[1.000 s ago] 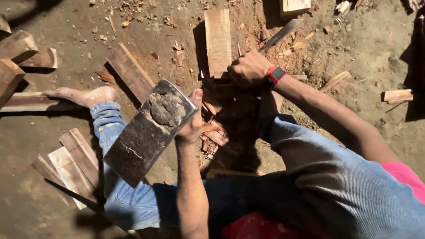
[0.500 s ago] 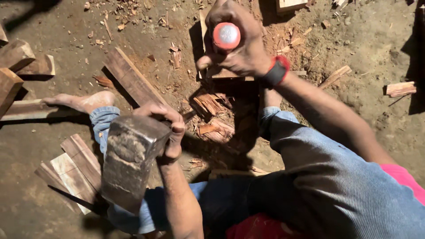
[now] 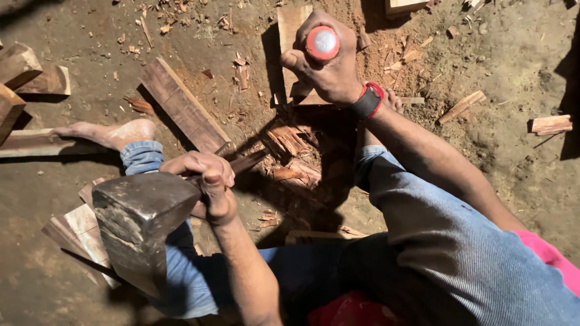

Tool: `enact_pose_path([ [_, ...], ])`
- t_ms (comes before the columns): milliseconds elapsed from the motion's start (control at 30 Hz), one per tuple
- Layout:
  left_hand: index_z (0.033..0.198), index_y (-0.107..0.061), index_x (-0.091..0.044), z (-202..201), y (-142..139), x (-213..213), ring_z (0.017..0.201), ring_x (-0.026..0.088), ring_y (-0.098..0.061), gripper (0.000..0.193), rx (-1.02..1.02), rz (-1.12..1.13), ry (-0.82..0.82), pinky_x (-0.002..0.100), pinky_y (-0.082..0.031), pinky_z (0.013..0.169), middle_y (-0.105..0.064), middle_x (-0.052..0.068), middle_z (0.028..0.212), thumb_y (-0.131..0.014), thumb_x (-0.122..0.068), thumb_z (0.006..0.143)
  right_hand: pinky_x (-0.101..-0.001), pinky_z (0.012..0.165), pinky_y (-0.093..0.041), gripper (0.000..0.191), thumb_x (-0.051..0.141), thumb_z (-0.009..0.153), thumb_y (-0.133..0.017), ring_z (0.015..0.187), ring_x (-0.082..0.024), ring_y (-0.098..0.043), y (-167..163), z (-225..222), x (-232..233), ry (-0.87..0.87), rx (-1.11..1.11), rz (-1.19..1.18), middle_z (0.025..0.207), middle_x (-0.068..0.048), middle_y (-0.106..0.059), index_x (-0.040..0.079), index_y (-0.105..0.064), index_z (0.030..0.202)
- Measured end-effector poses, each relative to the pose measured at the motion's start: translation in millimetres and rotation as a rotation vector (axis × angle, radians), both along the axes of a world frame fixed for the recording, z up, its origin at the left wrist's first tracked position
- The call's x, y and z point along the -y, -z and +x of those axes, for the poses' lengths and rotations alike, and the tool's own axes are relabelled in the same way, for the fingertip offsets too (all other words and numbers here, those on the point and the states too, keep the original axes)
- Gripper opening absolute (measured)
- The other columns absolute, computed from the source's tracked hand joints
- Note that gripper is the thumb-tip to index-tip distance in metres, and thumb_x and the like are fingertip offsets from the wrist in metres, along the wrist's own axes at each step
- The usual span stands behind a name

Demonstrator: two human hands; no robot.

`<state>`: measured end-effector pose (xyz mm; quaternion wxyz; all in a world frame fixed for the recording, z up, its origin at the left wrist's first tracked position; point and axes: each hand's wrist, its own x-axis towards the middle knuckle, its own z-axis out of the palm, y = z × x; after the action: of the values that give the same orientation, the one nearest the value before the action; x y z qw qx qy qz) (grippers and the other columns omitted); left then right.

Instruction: The person sits on the ground and uses a chisel and mallet to carve a rectangular wooden block. They repeatedly strike the chisel to remove wood shavings, occasionally adjusting the block's position.

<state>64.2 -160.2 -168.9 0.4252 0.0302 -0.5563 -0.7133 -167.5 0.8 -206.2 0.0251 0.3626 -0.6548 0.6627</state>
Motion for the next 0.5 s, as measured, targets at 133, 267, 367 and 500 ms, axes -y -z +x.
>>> enact_pose_path([
  [133,0.114,-0.044,-0.007,3.9,3.1,1.5,0.052,0.012,-0.049,0.036,0.014,-0.082,-0.062,0.024,-0.043,0.045,-0.052,0.004,0.077,-0.076,-0.019,0.102,-0.0232,0.068,-0.047,0.037,0.032,0.101,-0.086,0.074,-0.007,-0.058,-2.1,-2.5,0.6,-0.128,0.084,0.014,0.087,0.001,-0.061,0.006,-0.061,0.096],
  [267,0.114,-0.043,-0.006,5.3,14.4,0.5,0.052,0.013,-0.051,0.031,0.031,-0.169,-0.139,0.026,-0.045,0.046,-0.053,0.008,0.082,-0.070,-0.015,0.104,-0.0260,0.064,-0.046,0.036,0.032,0.096,-0.086,0.068,-0.008,-0.056,-1.9,-7.4,4.7,-0.231,0.043,0.171,0.076,0.002,-0.060,0.007,-0.062,0.088],
  [367,0.117,-0.042,-0.006,9.7,16.9,-4.5,0.055,0.013,-0.052,0.030,0.054,-0.162,-0.104,0.026,-0.047,0.050,-0.054,0.009,0.085,-0.068,-0.011,0.105,-0.0286,0.059,-0.042,0.040,0.031,0.095,-0.087,0.064,-0.010,-0.054,0.2,2.1,14.3,-0.250,0.016,0.157,0.071,0.000,-0.058,0.007,-0.059,0.079],
  [500,0.122,-0.047,-0.005,28.0,-16.6,-10.4,0.058,0.015,-0.053,0.025,0.132,-0.098,0.023,0.028,-0.049,0.053,-0.056,0.010,0.086,-0.067,-0.004,0.106,-0.0321,0.066,-0.045,0.033,0.029,0.095,-0.082,0.070,-0.013,-0.053,2.0,18.5,25.9,-0.411,0.030,0.054,0.076,-0.002,-0.058,0.007,-0.059,0.086],
])
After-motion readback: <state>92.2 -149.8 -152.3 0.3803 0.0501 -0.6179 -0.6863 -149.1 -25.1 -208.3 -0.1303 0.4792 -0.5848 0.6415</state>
